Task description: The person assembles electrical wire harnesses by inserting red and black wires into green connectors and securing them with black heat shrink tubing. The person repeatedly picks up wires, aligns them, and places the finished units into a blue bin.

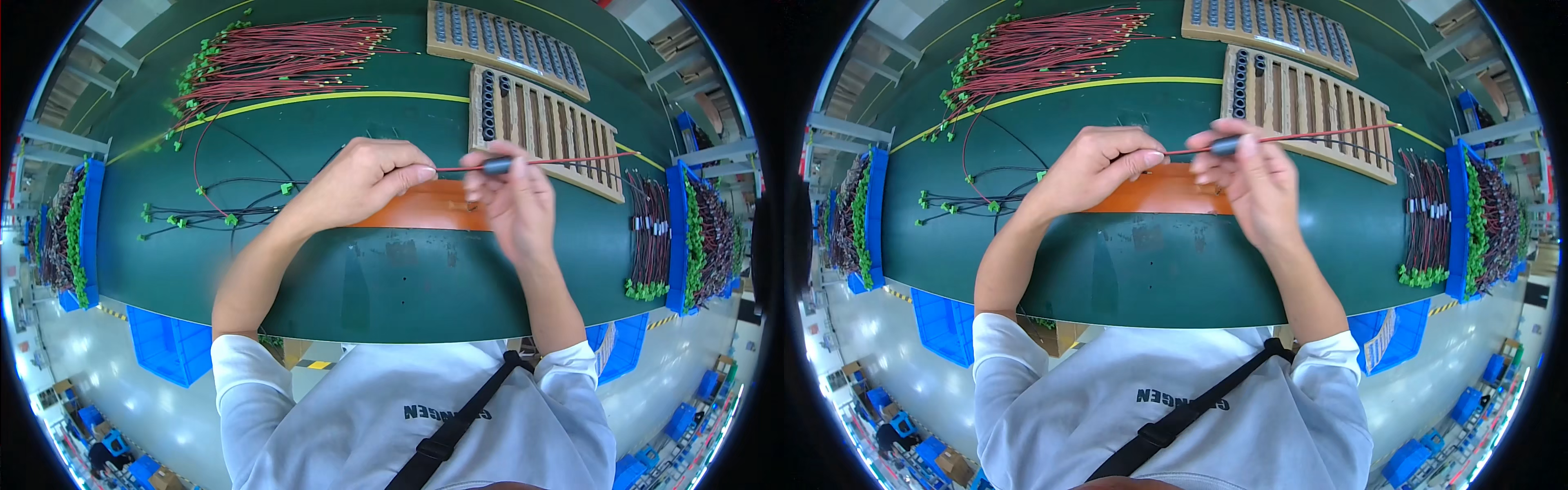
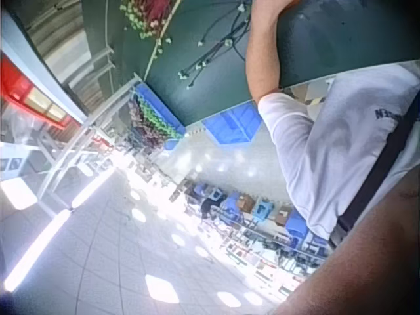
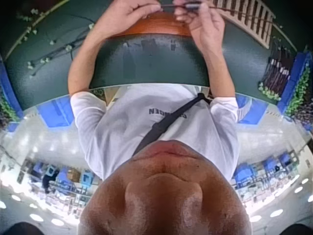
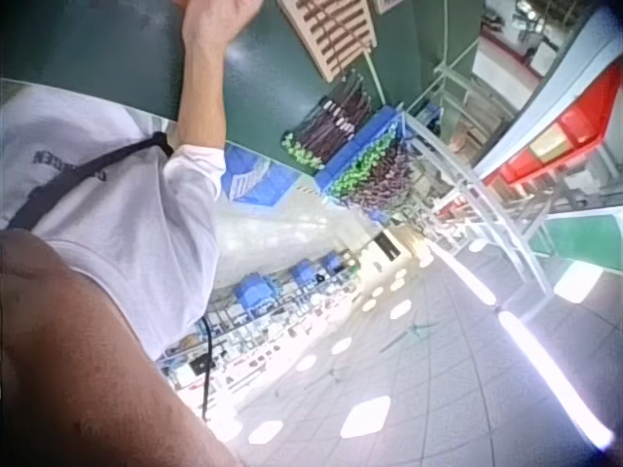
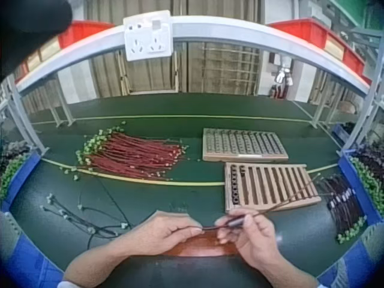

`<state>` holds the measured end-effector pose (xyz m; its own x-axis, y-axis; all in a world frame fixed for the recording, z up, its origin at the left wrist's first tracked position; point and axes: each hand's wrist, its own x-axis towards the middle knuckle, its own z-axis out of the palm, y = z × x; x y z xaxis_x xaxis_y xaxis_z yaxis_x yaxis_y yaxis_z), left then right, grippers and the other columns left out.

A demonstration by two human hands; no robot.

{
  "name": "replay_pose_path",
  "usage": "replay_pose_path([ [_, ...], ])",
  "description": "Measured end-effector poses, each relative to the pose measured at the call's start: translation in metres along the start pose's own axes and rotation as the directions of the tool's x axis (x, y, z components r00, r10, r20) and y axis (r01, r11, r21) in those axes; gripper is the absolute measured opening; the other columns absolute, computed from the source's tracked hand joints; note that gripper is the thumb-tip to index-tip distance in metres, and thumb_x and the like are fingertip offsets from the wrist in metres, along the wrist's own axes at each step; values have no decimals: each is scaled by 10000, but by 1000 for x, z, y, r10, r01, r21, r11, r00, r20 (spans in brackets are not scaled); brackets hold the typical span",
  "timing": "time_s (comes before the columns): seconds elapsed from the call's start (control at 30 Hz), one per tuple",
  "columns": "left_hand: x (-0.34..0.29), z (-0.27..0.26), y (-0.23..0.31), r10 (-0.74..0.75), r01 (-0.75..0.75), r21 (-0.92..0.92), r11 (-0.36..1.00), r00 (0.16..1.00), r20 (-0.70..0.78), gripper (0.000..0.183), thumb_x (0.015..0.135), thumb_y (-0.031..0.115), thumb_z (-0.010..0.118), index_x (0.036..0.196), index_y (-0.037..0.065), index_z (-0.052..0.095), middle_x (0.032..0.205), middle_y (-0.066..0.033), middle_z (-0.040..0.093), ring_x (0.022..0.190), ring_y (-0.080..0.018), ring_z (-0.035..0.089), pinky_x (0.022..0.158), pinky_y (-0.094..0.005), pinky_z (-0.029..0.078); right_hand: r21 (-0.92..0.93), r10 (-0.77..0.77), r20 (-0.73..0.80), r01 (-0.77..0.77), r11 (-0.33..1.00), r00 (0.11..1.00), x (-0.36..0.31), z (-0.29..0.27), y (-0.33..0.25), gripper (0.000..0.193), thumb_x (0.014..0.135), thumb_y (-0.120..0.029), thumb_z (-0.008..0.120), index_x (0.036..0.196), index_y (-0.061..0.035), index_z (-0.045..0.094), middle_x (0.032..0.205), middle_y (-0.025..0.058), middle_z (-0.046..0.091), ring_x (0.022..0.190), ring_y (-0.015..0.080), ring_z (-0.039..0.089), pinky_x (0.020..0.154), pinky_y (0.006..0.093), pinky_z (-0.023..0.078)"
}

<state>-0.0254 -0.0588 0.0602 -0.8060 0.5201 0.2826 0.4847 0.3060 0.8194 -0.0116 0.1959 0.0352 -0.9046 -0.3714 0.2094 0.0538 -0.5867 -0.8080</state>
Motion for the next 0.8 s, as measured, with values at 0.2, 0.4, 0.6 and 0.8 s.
replay_pose_path([
  [0.2,-7,-7,6,215,-199,202,959,975,-61,231,946,144,728,1132,12,691,995,-107,681,811,-250,660,753,-350,531,-44,-3,-47,1,999,999,-7,16,20,335,1132,-240,445,1295,26,567,1204,183,657,1044,240,691,944,398,582],
  [0.4,-107,-112,51,-404,449,604,659,888,-220,270,871,150,799,1033,10,635,799,-113,685,689,-251,672,615,-345,514,-23,-87,-209,85,996,974,-8,-14,3,344,1126,-235,465,1307,38,567,1213,208,663,1040,233,689,952,359,582],
  [0.6,-207,-91,46,-765,739,558,378,588,-262,366,802,98,817,1088,55,592,794,-102,712,710,-243,704,656,-373,531,-8,-49,-223,49,999,974,-5,-19,3,363,1126,-236,466,1332,47,556,1215,211,657,1037,225,679,943,346,582],
  [0.8,-214,-110,19,-726,713,627,314,606,-326,336,803,13,695,1107,92,577,782,-104,723,822,-366,713,715,-480,544,-32,-26,-208,20,999,978,-8,-15,3,357,1124,-235,469,1324,46,565,1204,207,665,1018,217,687,929,338,583],
])
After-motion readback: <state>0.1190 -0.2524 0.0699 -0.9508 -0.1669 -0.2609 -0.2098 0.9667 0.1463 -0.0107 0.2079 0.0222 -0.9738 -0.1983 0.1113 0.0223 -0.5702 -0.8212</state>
